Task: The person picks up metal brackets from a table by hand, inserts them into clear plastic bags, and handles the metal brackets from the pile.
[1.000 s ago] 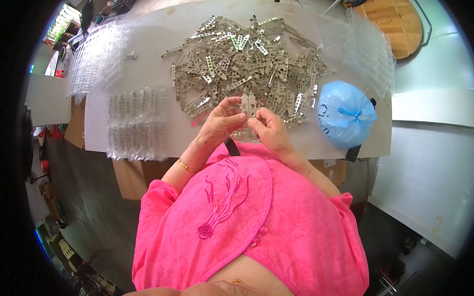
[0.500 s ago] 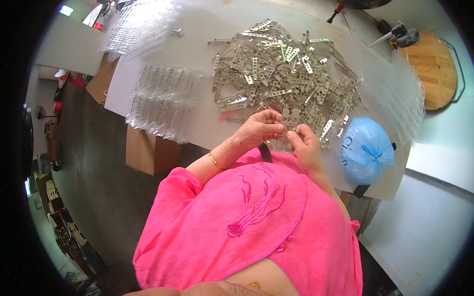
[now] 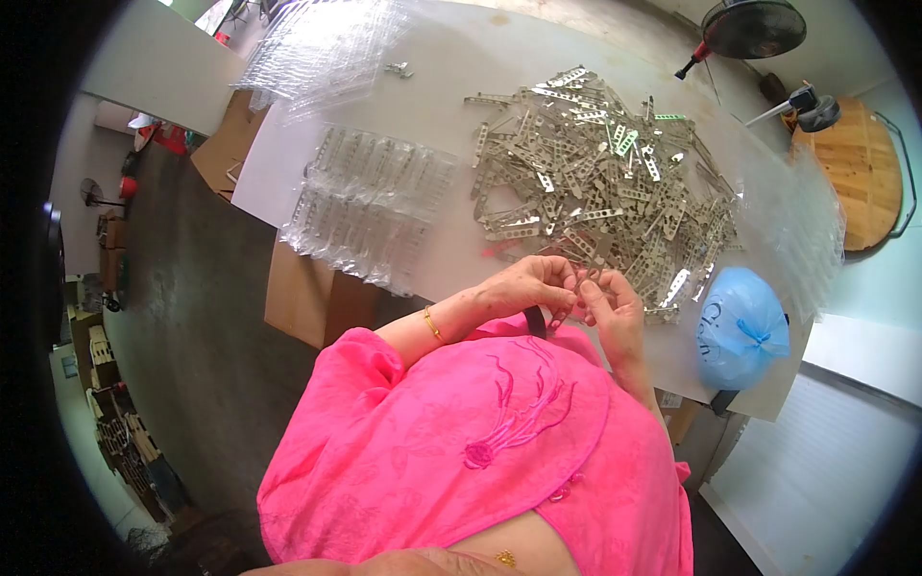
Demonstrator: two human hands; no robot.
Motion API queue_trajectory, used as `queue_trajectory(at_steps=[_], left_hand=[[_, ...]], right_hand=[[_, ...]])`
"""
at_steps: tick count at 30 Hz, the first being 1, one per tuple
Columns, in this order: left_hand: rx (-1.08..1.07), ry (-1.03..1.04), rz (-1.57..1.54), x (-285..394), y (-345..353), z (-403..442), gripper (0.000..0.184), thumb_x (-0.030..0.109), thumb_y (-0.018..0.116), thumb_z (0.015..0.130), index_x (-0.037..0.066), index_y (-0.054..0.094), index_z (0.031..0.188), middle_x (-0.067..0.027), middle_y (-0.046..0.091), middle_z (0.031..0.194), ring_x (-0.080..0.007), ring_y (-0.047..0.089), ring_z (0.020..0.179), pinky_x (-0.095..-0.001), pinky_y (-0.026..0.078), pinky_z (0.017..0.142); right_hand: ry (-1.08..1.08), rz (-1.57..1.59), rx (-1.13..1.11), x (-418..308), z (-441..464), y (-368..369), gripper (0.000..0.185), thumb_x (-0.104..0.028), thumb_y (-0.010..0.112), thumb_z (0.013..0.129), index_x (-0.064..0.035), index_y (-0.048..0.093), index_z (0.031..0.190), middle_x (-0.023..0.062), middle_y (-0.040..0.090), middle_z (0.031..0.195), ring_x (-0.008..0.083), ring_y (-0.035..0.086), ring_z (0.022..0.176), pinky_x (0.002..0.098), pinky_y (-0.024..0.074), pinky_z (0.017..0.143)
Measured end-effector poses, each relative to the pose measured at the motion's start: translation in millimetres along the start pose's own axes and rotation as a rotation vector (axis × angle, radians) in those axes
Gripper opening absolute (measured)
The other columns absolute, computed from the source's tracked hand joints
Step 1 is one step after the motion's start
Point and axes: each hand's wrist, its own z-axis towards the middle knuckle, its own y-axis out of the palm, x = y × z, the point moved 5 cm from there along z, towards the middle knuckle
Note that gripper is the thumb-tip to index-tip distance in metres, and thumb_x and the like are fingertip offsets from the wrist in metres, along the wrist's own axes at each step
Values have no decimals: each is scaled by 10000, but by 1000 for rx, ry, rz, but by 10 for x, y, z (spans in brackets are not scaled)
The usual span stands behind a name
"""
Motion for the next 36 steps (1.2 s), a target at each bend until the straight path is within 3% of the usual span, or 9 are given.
queue_trajectory(at_steps=[5, 6, 10, 19, 21, 25, 27, 30, 36], left_hand=[[-60, 14, 7, 82, -156, -170, 157, 122, 677, 909, 49, 543, 944, -27, 638, 855, -113, 620, 755, -266, 515, 696], [-70, 31, -18, 99, -166, -196, 163, 139, 681, 911, 52, 548, 945, -19, 638, 860, -111, 620, 763, -263, 511, 718], [-133, 37, -102, 111, -215, -277, 157, 149, 680, 918, 52, 562, 953, -13, 642, 880, -116, 623, 777, -257, 505, 750], [-146, -21, -177, 73, -243, -231, 204, 73, 692, 892, 33, 535, 1016, -46, 628, 874, -155, 624, 765, -298, 520, 706], [-189, -57, -185, 65, -201, -204, 185, 75, 695, 889, 39, 543, 987, -56, 625, 877, -155, 625, 751, -308, 522, 687], [-71, -52, -117, 104, -181, -114, 161, 123, 728, 871, 70, 589, 929, -23, 638, 794, -138, 628, 682, -270, 516, 645], [57, -51, -115, 130, -191, -28, 138, 139, 705, 893, 68, 596, 939, -35, 656, 834, -145, 648, 713, -289, 546, 690], [146, -39, -84, 144, -207, 115, 137, 162, 681, 916, 66, 599, 969, -53, 672, 881, -159, 671, 767, -314, 566, 724], [221, -46, -61, 100, 27, 401, 133, 164, 631, 948, 48, 588, 996, -58, 652, 932, -188, 674, 849, -349, 569, 767]], right_hand=[[-110, 53, 43, -112, -40, 286, 127, -138, 623, 950, -58, 640, 1048, -2, 664, 874, 32, 540, 657, 179, 411, 562], [-112, 64, 43, -113, -47, 319, 107, -131, 615, 955, -57, 631, 1031, 21, 664, 962, 35, 542, 675, 178, 415, 571], [-170, 101, 49, -169, -68, 438, 83, -125, 606, 960, -57, 616, 1006, 46, 652, 1045, 36, 536, 685, 186, 424, 582], [-148, 188, 33, -264, -111, 493, 30, -99, 595, 962, -75, 578, 968, 87, 652, 1089, 53, 530, 683, 204, 455, 616], [-125, 272, 16, -227, -93, 443, 32, -73, 587, 961, -78, 571, 989, 109, 652, 1119, 56, 540, 694, 208, 463, 619], [-190, 239, 102, -250, -51, 268, 48, -86, 567, 976, -88, 579, 1022, 151, 634, 1188, 61, 552, 649, 218, 481, 586], [-185, 218, 151, -233, -29, 71, 43, -113, 557, 987, -90, 591, 1000, 111, 662, 1086, 58, 562, 645, 212, 476, 569], [-69, 185, 137, -243, -47, -96, 155, -195, 556, 1001, -81, 599, 906, -11, 616, 789, 50, 540, 631, 206, 438, 569], [-1, 8, 81, -156, -52, -390, 176, -215, 598, 979, -84, 590, 862, -21, 591, 717, 49, 531, 590, 204, 432, 547]])
